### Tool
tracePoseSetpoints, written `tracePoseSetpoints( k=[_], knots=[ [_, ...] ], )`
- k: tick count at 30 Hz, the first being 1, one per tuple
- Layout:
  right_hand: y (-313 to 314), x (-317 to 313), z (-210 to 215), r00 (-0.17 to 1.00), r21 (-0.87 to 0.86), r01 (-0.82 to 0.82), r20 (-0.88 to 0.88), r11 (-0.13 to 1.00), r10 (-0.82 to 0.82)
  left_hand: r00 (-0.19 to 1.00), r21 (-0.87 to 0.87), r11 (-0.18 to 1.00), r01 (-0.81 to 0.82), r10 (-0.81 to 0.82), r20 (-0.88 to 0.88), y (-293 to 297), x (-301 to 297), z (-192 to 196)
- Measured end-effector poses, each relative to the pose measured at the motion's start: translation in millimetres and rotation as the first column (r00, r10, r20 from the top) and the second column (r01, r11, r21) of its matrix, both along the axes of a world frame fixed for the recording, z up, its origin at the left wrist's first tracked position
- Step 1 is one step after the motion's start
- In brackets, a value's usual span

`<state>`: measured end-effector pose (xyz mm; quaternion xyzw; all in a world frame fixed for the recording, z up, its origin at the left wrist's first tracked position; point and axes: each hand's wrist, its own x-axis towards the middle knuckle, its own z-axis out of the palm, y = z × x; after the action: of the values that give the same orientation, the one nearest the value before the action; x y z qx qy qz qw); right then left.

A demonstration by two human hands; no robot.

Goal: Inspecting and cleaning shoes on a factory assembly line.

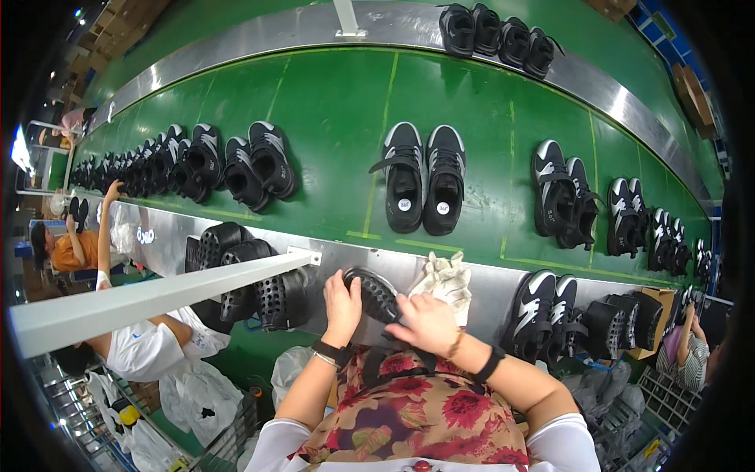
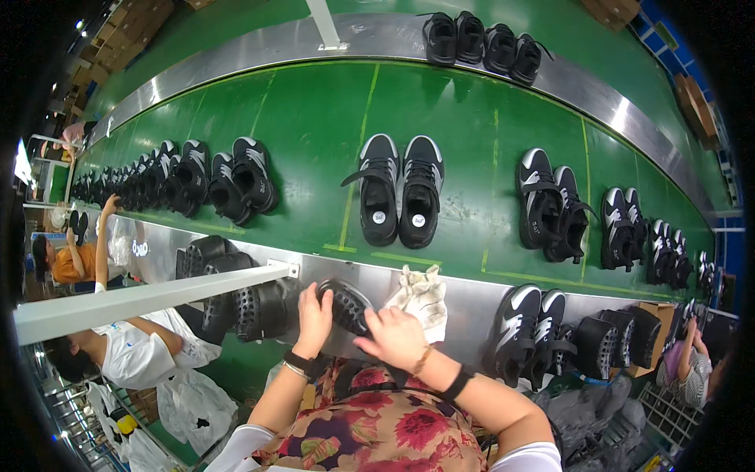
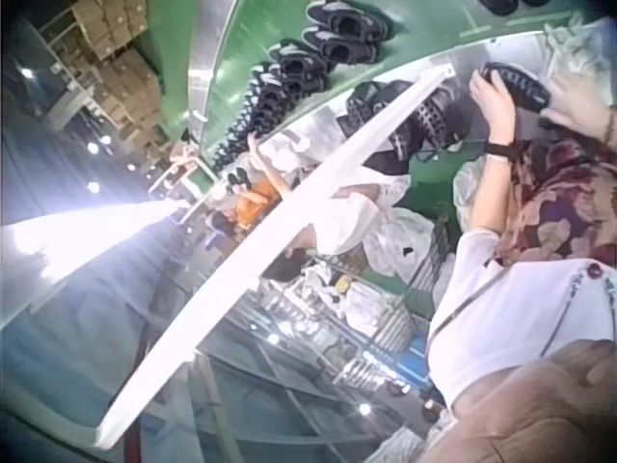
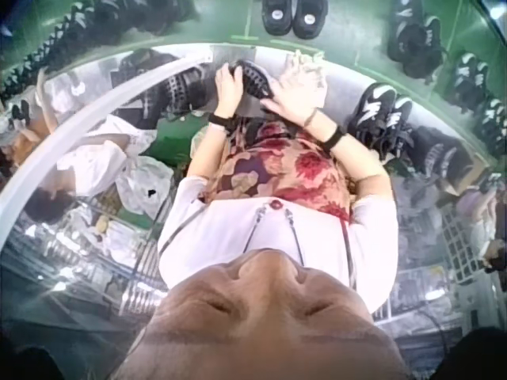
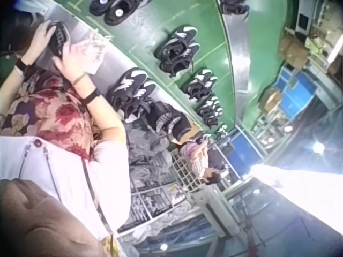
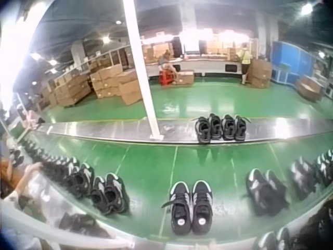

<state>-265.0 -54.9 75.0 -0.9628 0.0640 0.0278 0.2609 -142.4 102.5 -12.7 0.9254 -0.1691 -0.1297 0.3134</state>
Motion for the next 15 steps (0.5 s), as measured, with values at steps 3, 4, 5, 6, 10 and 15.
tracePoseSetpoints(
  k=[3, 4, 5, 6, 10, 15],
  knots=[
    [20, 0, -28, 0.997, -0.085, -0.062, -0.051, 0.994, 0.058, 0.989, 0.026, 1.000, 0.003, 0.001, -0.147, -1, -6, -5],
    [23, 1, -38, 0.998, -0.144, -0.036, -0.057, 0.989, 0.028, 0.985, 0.020, 0.999, -0.030, 0.033, -0.171, -3, -5, -4],
    [25, 0, -44, 0.998, -0.204, -0.007, -0.060, 0.979, -0.005, 0.979, 0.012, 0.998, -0.062, 0.063, -0.193, -4, -4, -3],
    [27, 0, -41, 0.997, -0.176, 0.024, -0.070, 0.984, -0.037, 0.979, 0.012, 0.998, -0.069, 0.070, -0.189, 0, -4, -1],
    [10, -4, 1, 0.994, -0.049, 0.090, -0.057, 0.995, -0.092, 0.928, -0.208, 0.961, -0.184, 0.100, -0.359, -1, 0, 28],
    [-10, -6, 15, 0.985, 0.122, 0.168, -0.048, 0.978, -0.163, 0.650, -0.498, 0.687, -0.529, -0.049, -0.758, -42, 4, 75]
  ],
)
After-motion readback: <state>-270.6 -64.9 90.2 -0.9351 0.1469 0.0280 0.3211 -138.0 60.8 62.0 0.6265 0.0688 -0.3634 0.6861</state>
